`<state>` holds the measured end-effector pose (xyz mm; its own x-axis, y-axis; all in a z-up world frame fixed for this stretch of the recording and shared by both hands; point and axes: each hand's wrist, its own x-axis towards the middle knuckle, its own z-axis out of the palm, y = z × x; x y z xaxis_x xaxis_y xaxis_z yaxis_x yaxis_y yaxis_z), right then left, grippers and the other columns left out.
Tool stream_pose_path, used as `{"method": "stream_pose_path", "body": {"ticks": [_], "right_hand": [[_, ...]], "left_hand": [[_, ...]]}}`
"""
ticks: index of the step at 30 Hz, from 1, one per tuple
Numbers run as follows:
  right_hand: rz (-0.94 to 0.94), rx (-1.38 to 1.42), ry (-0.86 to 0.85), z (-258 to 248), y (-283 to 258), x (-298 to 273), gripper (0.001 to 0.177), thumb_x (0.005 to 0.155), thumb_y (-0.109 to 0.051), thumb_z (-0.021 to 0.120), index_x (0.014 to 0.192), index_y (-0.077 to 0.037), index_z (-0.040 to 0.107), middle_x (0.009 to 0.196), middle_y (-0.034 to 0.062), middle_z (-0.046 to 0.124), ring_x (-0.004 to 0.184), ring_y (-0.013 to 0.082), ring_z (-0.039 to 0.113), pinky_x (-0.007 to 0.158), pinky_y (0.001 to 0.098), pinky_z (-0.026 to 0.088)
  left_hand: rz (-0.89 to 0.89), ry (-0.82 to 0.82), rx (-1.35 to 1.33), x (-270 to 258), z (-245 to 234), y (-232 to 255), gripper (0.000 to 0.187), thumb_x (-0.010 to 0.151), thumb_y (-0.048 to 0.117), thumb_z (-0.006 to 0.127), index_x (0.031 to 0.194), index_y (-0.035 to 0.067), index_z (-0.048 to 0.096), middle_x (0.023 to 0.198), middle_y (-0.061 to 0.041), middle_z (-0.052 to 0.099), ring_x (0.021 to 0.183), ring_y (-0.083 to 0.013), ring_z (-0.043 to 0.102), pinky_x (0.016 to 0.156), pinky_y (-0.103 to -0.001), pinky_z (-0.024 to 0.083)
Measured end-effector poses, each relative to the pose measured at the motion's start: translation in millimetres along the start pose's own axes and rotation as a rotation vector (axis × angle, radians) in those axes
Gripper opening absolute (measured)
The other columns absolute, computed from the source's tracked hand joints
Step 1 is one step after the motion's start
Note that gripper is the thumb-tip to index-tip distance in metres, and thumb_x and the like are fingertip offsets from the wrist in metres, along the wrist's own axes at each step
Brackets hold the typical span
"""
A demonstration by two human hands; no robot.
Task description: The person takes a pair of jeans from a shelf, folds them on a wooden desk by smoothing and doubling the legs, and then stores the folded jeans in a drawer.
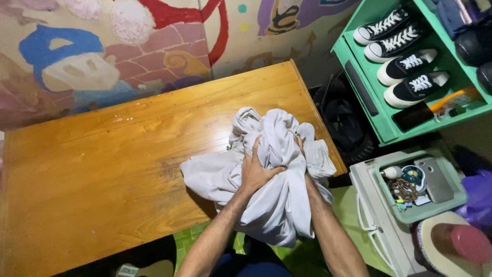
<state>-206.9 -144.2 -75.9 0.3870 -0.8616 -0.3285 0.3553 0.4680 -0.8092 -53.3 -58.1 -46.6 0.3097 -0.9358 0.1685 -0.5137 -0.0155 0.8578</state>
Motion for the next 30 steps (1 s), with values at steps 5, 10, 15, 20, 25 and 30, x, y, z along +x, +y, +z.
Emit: {"method": "stream_pose_path", "body": {"ticks": [5, 10, 15, 20, 25, 30], "right_hand": [[-0.321, -0.634, -0.214, -31, -7, -13, 0.107, 0.086, -0.033, 0.081, 0.173, -0.012, 0.024, 0.146, 0.0271, 0.043, 0.125, 0.0414, 0.043, 0.104, 0.0501, 0.039], [-0.48, -1.309, -0.247, 6, -8, -22, 0.149, 0.047, -0.047, 0.101, 0.161, -0.015, 0.011, 0.142, 0.0384, 0.028, 0.133, 0.0615, 0.026, 0.106, 0.0627, 0.033], [-0.122, -1.656, -0.014, 17, 16, -6, 0.143, 0.047, -0.035, 0.101, 0.161, -0.034, 0.013, 0.147, 0.029, 0.029, 0.131, 0.0556, 0.036, 0.1, 0.0667, 0.042], [-0.145, -1.639, 0.021, 8, 17, 4, 0.128, 0.049, -0.031, 0.1, 0.155, -0.039, 0.029, 0.144, 0.0221, 0.033, 0.131, 0.0531, 0.038, 0.099, 0.0672, 0.043], [-0.11, -1.615, 0.032, 14, 10, 12, 0.116, 0.051, -0.031, 0.1, 0.15, -0.038, 0.041, 0.137, 0.0198, 0.038, 0.131, 0.0498, 0.04, 0.097, 0.0673, 0.044], [-0.202, -1.606, 0.055, 1, 19, 21, 0.094, 0.058, -0.025, 0.096, 0.143, -0.029, 0.055, 0.133, 0.0237, 0.041, 0.12, 0.051, 0.047, 0.097, 0.0605, 0.047]], "left_hand": [[-0.241, -0.058, 0.166, 30, 24, -29, 0.123, 0.06, 0.052, 0.095, 0.159, 0.037, 0.023, 0.136, -0.033, 0.048, 0.117, -0.0514, 0.055, 0.097, -0.058, 0.049], [-0.433, -0.152, 0.269, 53, 40, -50, 0.119, 0.061, 0.032, 0.087, 0.16, 0.042, 0.023, 0.142, -0.032, 0.046, 0.12, -0.0526, 0.054, 0.097, -0.057, 0.05], [-0.328, -0.206, -0.03, 63, -3, -79, 0.113, 0.069, 0.04, 0.091, 0.158, 0.024, 0.026, 0.148, -0.035, 0.044, 0.135, -0.0488, 0.05, 0.112, -0.051, 0.043], [-0.344, 0.134, 0.467, -1, -91, -79, 0.083, 0.08, 0.059, 0.082, 0.15, 0.025, 0.05, 0.155, -0.014, 0.056, 0.149, -0.0338, 0.045, 0.124, -0.045, 0.036], [-0.995, 0.151, 0.214, -52, -98, -127, 0.126, 0.073, 0.063, 0.085, 0.164, 0.017, 0.01, 0.16, -0.031, 0.018, 0.146, -0.0494, 0.021, 0.114, -0.056, 0.024], [-0.677, 0.147, -0.331, -32, -30, -200, 0.108, 0.088, 0.054, 0.07, 0.167, 0.005, 0.016, 0.162, -0.025, 0.038, 0.147, -0.0406, 0.039, 0.121, -0.046, 0.032]]}}
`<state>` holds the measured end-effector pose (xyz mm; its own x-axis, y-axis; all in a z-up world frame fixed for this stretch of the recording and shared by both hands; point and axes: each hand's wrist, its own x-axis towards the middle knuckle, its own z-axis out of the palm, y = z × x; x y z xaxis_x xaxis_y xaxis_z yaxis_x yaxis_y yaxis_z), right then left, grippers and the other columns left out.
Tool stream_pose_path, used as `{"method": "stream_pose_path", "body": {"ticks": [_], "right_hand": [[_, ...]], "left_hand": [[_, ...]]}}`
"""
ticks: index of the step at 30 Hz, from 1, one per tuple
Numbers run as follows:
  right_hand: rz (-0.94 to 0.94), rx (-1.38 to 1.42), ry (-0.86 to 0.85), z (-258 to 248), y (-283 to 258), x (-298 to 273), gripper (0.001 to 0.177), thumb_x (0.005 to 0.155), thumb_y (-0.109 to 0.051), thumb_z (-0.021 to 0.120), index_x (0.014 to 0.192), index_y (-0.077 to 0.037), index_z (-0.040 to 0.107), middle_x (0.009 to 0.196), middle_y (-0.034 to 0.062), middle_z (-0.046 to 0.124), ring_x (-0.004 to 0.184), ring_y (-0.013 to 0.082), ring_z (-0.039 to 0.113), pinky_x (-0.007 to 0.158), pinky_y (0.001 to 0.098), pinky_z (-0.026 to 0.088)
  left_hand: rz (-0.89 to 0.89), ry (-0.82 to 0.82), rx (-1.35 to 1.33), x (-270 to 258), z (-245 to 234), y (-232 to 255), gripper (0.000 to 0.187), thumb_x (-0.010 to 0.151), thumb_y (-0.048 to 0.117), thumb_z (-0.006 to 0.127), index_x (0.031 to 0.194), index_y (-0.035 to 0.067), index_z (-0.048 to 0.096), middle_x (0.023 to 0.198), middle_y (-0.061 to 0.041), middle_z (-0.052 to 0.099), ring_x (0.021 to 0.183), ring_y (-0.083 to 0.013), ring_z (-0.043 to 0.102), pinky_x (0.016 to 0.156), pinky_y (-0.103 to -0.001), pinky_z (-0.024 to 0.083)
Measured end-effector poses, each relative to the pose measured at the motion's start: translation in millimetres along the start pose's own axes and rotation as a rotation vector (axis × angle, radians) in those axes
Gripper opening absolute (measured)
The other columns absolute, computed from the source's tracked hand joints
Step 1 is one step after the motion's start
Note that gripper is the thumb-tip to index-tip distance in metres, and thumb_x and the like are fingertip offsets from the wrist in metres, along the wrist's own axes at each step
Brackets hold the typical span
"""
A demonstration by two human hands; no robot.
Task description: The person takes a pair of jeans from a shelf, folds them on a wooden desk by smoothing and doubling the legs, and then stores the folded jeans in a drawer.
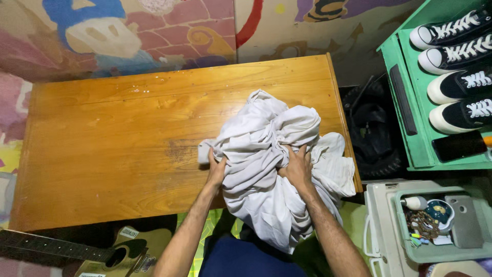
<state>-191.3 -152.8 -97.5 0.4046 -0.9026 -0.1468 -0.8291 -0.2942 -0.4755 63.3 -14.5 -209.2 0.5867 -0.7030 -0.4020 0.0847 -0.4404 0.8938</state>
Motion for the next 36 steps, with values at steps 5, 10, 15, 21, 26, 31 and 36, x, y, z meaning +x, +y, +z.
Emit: {"method": "stream_pose_path", "body": {"ticks": [5, 10, 15, 21, 26, 31, 36], "right_hand": [[-0.141, -0.077, 0.036, 21, 21, 1, 0.083, 0.053, -0.014, 0.091, 0.132, -0.021, 0.065, 0.134, 0.0235, 0.048, 0.12, 0.0511, 0.047, 0.094, 0.0575, 0.049], [-0.225, -0.019, -0.014, 46, 60, 12, 0.059, 0.058, -0.017, 0.085, 0.114, -0.014, 0.07, 0.121, 0.0152, 0.064, 0.11, 0.0435, 0.054, 0.09, 0.0552, 0.047], [-0.37, -0.022, 0.266, 70, 87, 11, 0.05, 0.068, -0.022, 0.081, 0.112, -0.006, 0.065, 0.112, 0.0207, 0.063, 0.106, 0.0436, 0.056, 0.089, 0.0541, 0.045], [-0.206, -0.041, -0.07, 24, 74, -15, 0.055, 0.067, -0.02, 0.083, 0.117, -0.004, 0.065, 0.122, 0.0228, 0.062, 0.118, 0.0453, 0.052, 0.099, 0.055, 0.039], [-0.256, 0.083, 0.062, -26, 46, -54, 0.06, 0.067, -0.019, 0.085, 0.121, -0.003, 0.065, 0.13, 0.0246, 0.062, 0.128, 0.0467, 0.049, 0.108, 0.0558, 0.034], [0.007, 0.42, 0.353, -29, 59, -133, 0.052, 0.085, -0.029, 0.078, 0.128, -0.003, 0.066, 0.143, 0.0189, 0.06, 0.143, 0.0352, 0.047, 0.117, 0.0467, 0.04], [0.751, 0.809, 0.797, 47, 90, -206, 0.063, 0.097, -0.042, 0.067, 0.143, -0.003, 0.051, 0.147, 0.0182, 0.051, 0.138, 0.0353, 0.047, 0.113, 0.0462, 0.036]], "left_hand": [[0.556, -0.247, -0.213, 38, 48, 75, 0.106, 0.086, 0.025, 0.071, 0.163, 0.004, 0.001, 0.155, -0.02, 0.04, 0.142, -0.031, 0.041, 0.117, -0.038, 0.034], [0.836, -0.387, 0.46, -9, 90, 175, 0.09, 0.079, 0.044, 0.076, 0.157, 0.02, 0.041, 0.147, -0.028, 0.047, 0.134, -0.0424, 0.046, 0.112, -0.054, 0.039], [1.138, -0.407, 0.879, -24, 139, 174, 0.042, 0.089, 0.046, 0.068, 0.125, 0.025, 0.071, 0.13, -0.014, 0.058, 0.126, -0.0334, 0.049, 0.094, -0.07, 0.036], [1.215, -0.324, 1.088, -10, 181, 147, 0.023, 0.092, 0.044, 0.064, 0.101, 0.026, 0.075, 0.118, -0.001, 0.06, 0.118, -0.0247, 0.052, 0.093, -0.068, 0.04], [1.245, -0.223, 1.085, -3, 194, 135, 0.021, 0.09, 0.039, 0.065, 0.102, 0.026, 0.075, 0.12, -0.002, 0.059, 0.119, -0.0267, 0.052, 0.093, -0.072, 0.037], [1.171, -0.186, 1.206, -4, 197, 130, 0.019, 0.091, 0.032, 0.065, 0.107, 0.026, 0.073, 0.124, -0.001, 0.057, 0.124, -0.0283, 0.05, 0.094, -0.078, 0.034], [1.246, -0.087, 1.245, -8, 200, 132, 0.02, 0.09, 0.03, 0.062, 0.106, 0.026, 0.072, 0.129, -0.004, 0.056, 0.129, -0.0328, 0.048, 0.091, -0.078, 0.033]]}}
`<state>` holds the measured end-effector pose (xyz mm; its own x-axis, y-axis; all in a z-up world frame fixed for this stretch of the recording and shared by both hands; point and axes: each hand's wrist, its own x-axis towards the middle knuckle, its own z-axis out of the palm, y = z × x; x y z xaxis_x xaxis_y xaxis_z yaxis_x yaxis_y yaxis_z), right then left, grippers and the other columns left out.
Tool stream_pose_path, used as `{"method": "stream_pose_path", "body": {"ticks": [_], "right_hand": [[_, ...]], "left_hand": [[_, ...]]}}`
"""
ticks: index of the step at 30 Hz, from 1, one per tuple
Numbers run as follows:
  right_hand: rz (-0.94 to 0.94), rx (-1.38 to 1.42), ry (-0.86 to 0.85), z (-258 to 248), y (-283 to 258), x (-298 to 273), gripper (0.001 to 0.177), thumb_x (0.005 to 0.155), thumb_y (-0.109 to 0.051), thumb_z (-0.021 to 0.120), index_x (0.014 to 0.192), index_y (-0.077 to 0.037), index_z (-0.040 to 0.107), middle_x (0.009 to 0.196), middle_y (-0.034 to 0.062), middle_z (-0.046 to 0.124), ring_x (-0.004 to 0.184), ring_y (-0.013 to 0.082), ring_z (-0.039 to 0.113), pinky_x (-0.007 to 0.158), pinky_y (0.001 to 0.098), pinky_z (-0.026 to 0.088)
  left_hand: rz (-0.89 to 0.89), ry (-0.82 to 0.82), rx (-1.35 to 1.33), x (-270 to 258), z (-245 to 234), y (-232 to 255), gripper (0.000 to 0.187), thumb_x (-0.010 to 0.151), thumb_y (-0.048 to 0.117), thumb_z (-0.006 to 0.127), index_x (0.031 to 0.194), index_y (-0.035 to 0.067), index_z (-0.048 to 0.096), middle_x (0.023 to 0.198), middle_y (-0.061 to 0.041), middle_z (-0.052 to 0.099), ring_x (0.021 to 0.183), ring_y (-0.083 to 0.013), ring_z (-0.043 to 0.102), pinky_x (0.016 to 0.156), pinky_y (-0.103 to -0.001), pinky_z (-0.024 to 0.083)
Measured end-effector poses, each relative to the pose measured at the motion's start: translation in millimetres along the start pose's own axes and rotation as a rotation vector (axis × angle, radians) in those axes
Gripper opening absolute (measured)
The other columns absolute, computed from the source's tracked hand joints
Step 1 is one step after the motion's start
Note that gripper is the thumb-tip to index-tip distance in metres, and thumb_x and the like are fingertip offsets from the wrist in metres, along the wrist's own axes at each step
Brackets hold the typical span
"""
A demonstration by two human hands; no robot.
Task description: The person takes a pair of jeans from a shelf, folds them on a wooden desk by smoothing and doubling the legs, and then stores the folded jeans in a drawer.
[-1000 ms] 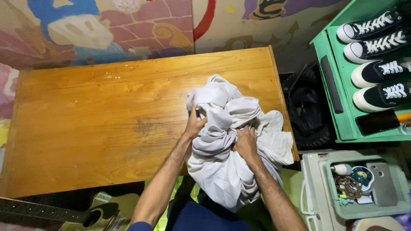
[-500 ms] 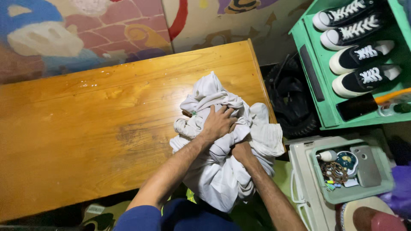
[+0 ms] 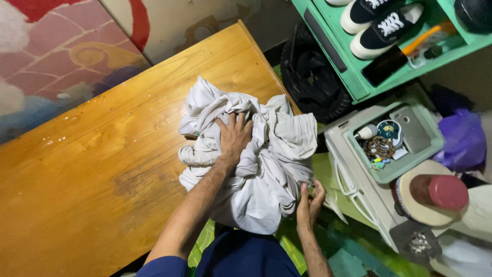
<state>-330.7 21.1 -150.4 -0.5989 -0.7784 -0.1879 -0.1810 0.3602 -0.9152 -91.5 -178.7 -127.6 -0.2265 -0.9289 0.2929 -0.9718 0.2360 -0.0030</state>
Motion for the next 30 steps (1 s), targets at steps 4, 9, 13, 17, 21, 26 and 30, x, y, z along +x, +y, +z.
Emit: {"method": "stream_pose_path", "body": {"ticks": [4, 9, 13, 17, 21, 26, 30], "right_hand": [[0.762, 0.827, -0.282, 23, 45, -57, 0.068, 0.098, -0.06, 0.045, 0.147, -0.012, 0.054, 0.147, 0.0058, 0.058, 0.135, 0.0249, 0.054, 0.11, 0.044, 0.044], [0.761, 1.117, -0.65, 76, 19, -40, 0.056, 0.1, -0.049, 0.045, 0.138, -0.009, 0.055, 0.138, 0.0067, 0.06, 0.124, 0.0258, 0.059, 0.104, 0.0443, 0.049], [0.712, 1.157, -0.814, 103, -19, 8, 0.047, 0.098, -0.045, 0.048, 0.126, -0.009, 0.058, 0.124, 0.008, 0.063, 0.111, 0.0269, 0.061, 0.095, 0.0439, 0.051], [0.675, 1.088, -0.888, 103, -39, 28, 0.039, 0.096, -0.041, 0.05, 0.115, -0.008, 0.061, 0.11, 0.0093, 0.065, 0.098, 0.028, 0.064, 0.085, 0.0434, 0.054], [0.546, 1.047, -0.793, 107, -48, 55, 0.033, 0.093, -0.037, 0.053, 0.103, -0.008, 0.065, 0.096, 0.0106, 0.068, 0.084, 0.0291, 0.067, 0.075, 0.0429, 0.056], [-0.474, 0.101, -0.365, 154, -64, 79, 0.032, 0.093, -0.034, 0.065, 0.114, -0.011, 0.072, 0.107, 0.0098, 0.073, 0.096, 0.0323, 0.072, 0.088, 0.0426, 0.058], [-0.591, -0.562, -0.337, 175, -114, 58, 0.026, 0.094, -0.037, 0.061, 0.112, -0.025, 0.076, 0.126, 0.0056, 0.072, 0.11, 0.0366, 0.063, 0.092, 0.0522, 0.049]], "left_hand": [[-0.019, -0.047, 0.011, -1, 4, 0, 0.02, 0.09, 0.027, 0.062, 0.107, 0.026, 0.072, 0.13, -0.005, 0.057, 0.125, -0.0324, 0.048, 0.093, -0.078, 0.034], [0.001, -0.027, 0.008, -6, 8, -3, 0.018, 0.093, 0.028, 0.061, 0.107, 0.026, 0.071, 0.127, -0.005, 0.057, 0.125, -0.0334, 0.048, 0.094, -0.076, 0.034], [0.01, -0.016, -0.026, -8, 4, -5, 0.017, 0.092, 0.03, 0.061, 0.107, 0.027, 0.069, 0.125, -0.005, 0.057, 0.124, -0.033, 0.048, 0.095, -0.075, 0.034], [-0.012, -0.039, -0.039, -15, 0, -4, 0.015, 0.093, 0.031, 0.061, 0.105, 0.027, 0.069, 0.129, -0.004, 0.056, 0.125, -0.0325, 0.048, 0.094, -0.077, 0.034], [-0.028, -0.037, -0.03, -32, 6, 2, 0.024, 0.092, 0.032, 0.061, 0.113, 0.028, 0.07, 0.136, -0.005, 0.055, 0.129, -0.0328, 0.047, 0.093, -0.076, 0.035], [-0.059, -0.018, 0.03, -41, 28, 5, 0.04, 0.085, 0.029, 0.062, 0.124, 0.03, 0.069, 0.137, -0.004, 0.055, 0.127, -0.0316, 0.046, 0.09, -0.075, 0.035], [-0.095, -0.125, 0.002, -42, 41, 6, 0.045, 0.089, 0.029, 0.062, 0.132, 0.018, 0.065, 0.138, -0.003, 0.055, 0.13, -0.0274, 0.046, 0.098, -0.069, 0.037]]}}
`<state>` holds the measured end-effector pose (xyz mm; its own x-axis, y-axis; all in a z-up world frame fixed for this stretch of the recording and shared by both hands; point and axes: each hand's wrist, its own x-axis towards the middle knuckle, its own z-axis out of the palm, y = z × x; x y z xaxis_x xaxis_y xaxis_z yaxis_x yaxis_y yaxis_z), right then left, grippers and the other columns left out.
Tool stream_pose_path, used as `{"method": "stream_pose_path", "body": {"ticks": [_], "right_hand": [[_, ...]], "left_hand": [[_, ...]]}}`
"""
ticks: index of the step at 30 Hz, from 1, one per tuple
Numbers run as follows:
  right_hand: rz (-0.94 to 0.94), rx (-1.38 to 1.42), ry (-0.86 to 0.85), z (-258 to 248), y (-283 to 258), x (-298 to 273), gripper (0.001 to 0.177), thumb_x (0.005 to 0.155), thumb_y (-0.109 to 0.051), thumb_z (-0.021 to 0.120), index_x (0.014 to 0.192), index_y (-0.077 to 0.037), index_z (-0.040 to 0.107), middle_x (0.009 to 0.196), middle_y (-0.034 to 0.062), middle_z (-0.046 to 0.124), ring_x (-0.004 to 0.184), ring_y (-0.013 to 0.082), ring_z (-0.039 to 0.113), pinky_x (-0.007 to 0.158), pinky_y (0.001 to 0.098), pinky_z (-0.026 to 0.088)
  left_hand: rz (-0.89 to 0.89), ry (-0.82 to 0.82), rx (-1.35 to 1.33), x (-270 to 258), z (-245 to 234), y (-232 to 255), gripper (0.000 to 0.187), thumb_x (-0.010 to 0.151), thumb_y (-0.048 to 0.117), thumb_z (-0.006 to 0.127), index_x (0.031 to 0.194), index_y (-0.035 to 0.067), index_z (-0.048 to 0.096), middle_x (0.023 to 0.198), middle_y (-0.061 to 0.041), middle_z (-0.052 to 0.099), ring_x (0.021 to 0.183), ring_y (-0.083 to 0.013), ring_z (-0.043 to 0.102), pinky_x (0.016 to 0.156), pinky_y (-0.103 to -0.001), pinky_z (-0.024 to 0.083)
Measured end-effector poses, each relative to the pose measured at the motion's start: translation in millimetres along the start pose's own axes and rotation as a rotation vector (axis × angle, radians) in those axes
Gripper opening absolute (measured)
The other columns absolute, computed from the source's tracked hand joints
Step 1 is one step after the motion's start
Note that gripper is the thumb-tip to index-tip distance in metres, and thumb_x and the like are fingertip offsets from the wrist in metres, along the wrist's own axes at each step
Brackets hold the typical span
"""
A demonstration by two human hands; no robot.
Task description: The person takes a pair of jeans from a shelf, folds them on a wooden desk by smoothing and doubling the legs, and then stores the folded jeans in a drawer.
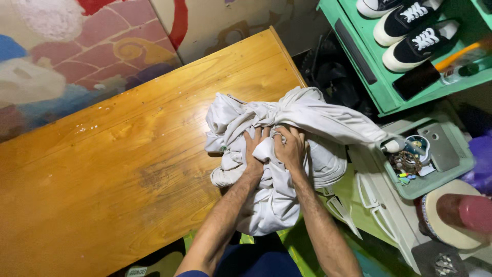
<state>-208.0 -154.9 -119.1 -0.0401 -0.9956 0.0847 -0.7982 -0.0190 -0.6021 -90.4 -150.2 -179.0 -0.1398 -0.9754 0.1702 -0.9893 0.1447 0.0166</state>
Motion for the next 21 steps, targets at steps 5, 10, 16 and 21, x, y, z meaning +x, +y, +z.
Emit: {"method": "stream_pose_path", "body": {"ticks": [5, 10, 16, 21], "right_hand": [[-0.11, -0.077, -0.124, -24, -50, 7, 0.045, 0.09, -0.05, 0.064, 0.124, -0.022, 0.065, 0.124, 0.003, 0.07, 0.115, 0.0396, 0.055, 0.09, 0.0693, 0.035], [-0.248, -0.251, -0.135, -15, -48, 14, 0.052, 0.098, -0.057, 0.056, 0.136, -0.021, 0.06, 0.13, 0.0125, 0.063, 0.116, 0.0465, 0.052, 0.086, 0.0742, 0.034], [-0.129, -0.445, -0.392, 28, -3, 34, 0.053, 0.091, -0.042, 0.059, 0.138, -0.017, 0.054, 0.139, 0.0119, 0.056, 0.13, 0.041, 0.05, 0.097, 0.0655, 0.039], [-0.404, -0.153, -0.061, 50, 62, 51, 0.068, 0.093, -0.013, 0.053, 0.156, 0.007, 0.042, 0.155, 0.026, 0.049, 0.135, 0.0483, 0.045, 0.109, 0.0599, 0.034]], "left_hand": [[-0.074, 0.301, -0.485, -3, -23, -28, 0.037, 0.092, 0.026, 0.063, 0.127, 0.014, 0.06, 0.133, -0.007, 0.063, 0.126, -0.0288, 0.056, 0.097, -0.058, 0.04], [-0.512, 0.027, -1.581, -4, -51, -68, 0.044, 0.093, 0.019, 0.056, 0.133, 0.002, 0.051, 0.107, -0.023, 0.069, 0.092, -0.0414, 0.064, 0.089, -0.048, 0.05], [-0.065, 0.125, -1.126, -11, -88, -45, 0.135, 0.072, 0.066, 0.087, 0.158, -0.01, 0.016, 0.154, -0.038, 0.034, 0.141, -0.0472, 0.039, 0.111, -0.057, 0.028], [-0.069, -0.131, -0.729, 1, -108, -22, 0.142, 0.045, 0.077, 0.089, 0.152, 0.0, 0.036, 0.151, -0.024, 0.04, 0.141, -0.0445, 0.037, 0.108, -0.068, 0.027]]}}
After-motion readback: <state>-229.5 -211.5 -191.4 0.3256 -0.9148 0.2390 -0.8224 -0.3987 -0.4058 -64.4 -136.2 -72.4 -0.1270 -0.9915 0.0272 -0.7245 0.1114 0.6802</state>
